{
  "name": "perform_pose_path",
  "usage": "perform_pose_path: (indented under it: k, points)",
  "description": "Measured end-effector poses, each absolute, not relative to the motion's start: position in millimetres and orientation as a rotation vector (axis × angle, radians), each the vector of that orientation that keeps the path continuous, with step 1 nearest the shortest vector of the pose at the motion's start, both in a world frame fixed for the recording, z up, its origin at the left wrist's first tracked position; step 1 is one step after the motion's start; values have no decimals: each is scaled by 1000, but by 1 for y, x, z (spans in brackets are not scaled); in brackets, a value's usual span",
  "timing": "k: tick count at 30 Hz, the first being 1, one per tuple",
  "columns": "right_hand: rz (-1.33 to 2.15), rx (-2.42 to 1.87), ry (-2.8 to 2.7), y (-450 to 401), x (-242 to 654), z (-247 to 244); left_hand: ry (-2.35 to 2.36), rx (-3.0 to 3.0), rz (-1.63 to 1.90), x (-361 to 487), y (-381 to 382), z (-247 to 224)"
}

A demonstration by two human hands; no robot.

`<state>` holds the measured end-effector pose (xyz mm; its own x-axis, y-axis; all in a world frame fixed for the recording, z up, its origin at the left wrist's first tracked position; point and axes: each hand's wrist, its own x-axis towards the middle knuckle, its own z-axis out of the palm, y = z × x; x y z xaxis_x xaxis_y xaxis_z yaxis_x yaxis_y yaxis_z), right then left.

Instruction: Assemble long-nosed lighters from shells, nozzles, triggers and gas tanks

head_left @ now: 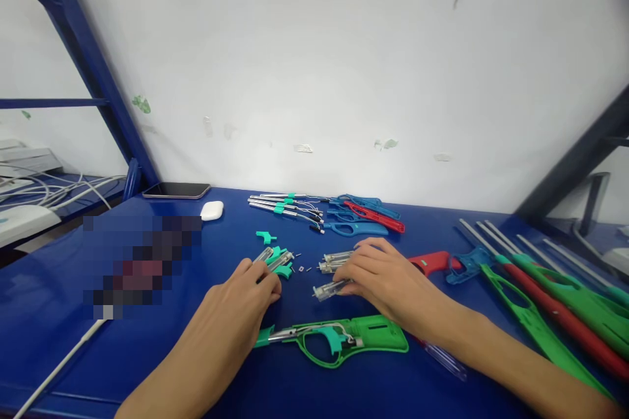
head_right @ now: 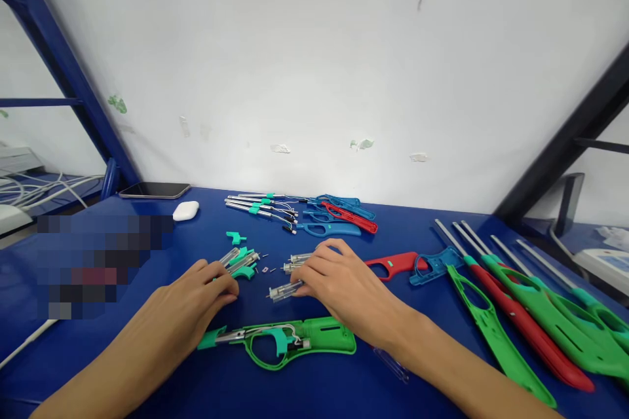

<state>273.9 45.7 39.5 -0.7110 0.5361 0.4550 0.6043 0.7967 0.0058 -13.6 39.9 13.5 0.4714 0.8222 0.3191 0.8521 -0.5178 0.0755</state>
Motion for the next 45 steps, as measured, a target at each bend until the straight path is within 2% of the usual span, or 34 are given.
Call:
perform_pose_path:
  k: [5, 9, 17, 22, 27, 36, 45]
  points:
    - [-263, -832, -2529, 44, 273, 39, -1455, -2669, -447, -3, 38, 35]
    - [-347, -828, -2503, 41, 278, 39, -1513, -2745, -569, 5, 36, 56]
    - [-399, -840, -2422, 32, 282, 40, -1834, -2755, -1247, 31, 37, 73]
    - [-311, -812, -2384, 29, 285, 38, -1967, -2712, -1689, 45, 31, 65]
    - [-281, -741, -2365, 23, 287, 35, -1987, -2631, -1935, 56, 5, 53]
    - [-164, -676, -2282, 7, 280, 38, -1943, -2338, -2051, 58, -22, 35]
    - [-55, -680, -2302, 0, 277, 37, -1848, -2388, -2008, 56, -22, 32]
